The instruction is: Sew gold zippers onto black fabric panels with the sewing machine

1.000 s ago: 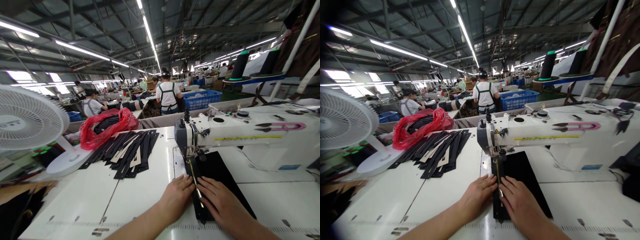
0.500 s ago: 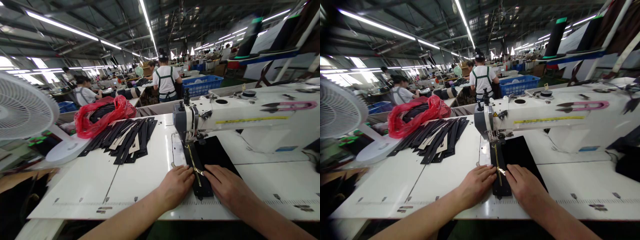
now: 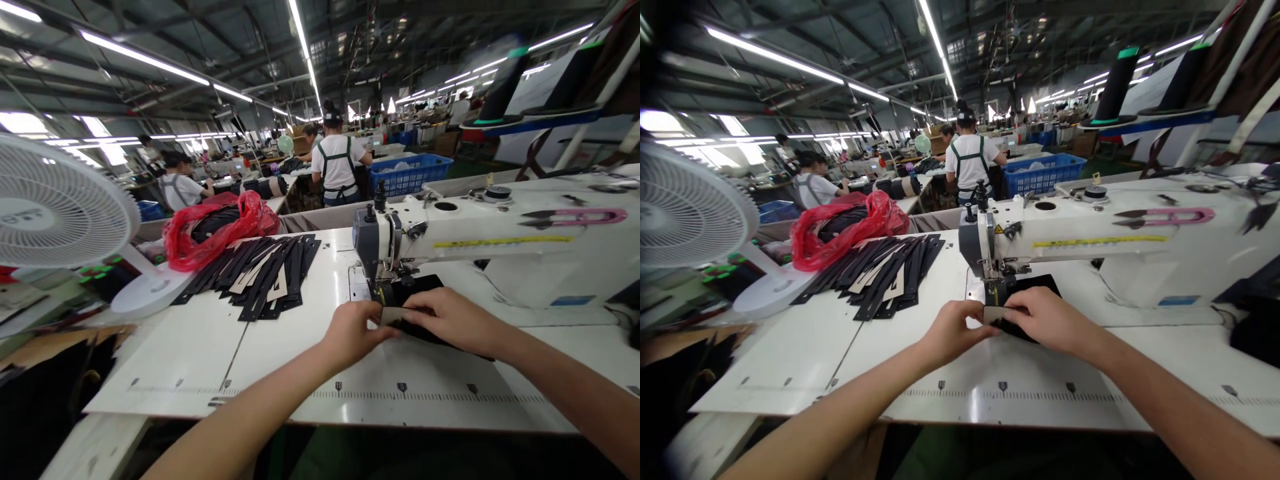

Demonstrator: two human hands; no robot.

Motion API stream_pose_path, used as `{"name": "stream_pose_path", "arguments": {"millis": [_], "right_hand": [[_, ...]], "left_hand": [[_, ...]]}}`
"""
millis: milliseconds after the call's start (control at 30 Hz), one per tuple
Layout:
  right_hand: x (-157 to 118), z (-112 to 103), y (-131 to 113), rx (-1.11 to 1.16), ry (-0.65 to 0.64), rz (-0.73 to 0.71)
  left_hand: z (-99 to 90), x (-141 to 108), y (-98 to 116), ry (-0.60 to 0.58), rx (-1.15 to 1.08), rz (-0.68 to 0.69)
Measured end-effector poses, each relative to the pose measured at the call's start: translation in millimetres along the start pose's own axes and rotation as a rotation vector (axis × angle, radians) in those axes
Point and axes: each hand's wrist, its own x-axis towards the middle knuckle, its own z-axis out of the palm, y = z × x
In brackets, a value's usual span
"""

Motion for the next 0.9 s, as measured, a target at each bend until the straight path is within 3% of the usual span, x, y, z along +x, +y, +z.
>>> {"name": "stream_pose_path", "arguments": {"millis": [100,267,367,467,700,800,900], "right_hand": [[1,-5,-7,-0.014,0.036,-0.021],[-9,10,-9,-0.064,0.116,-0.104],[-18,14,0,-0.101,0.145,-0.054],[-28,9,15,-0.036,0.116,0.0],[-33,-13,47,0.257,-0.089,0.036],[-32,-12,47,0.201,-0.092,0.031],[-35,-10,45,0.014,0.011,-0.009]], "left_hand": [[-3.7,5,3,0.078,0.013,0.036],[-7.6,-1,1,0.113,0.014,0.096],[-8.8,-2,-2,0.127,0.0,0.094],[-8.9,-2,-4,0.131,-0.019,0.096],[-6.5,1,-3,0.135,-0.046,0.119],[-6.8,2,-3,0.146,-0.044,0.134],[-8.6,3,-4,0.166,-0.043,0.159]]}}
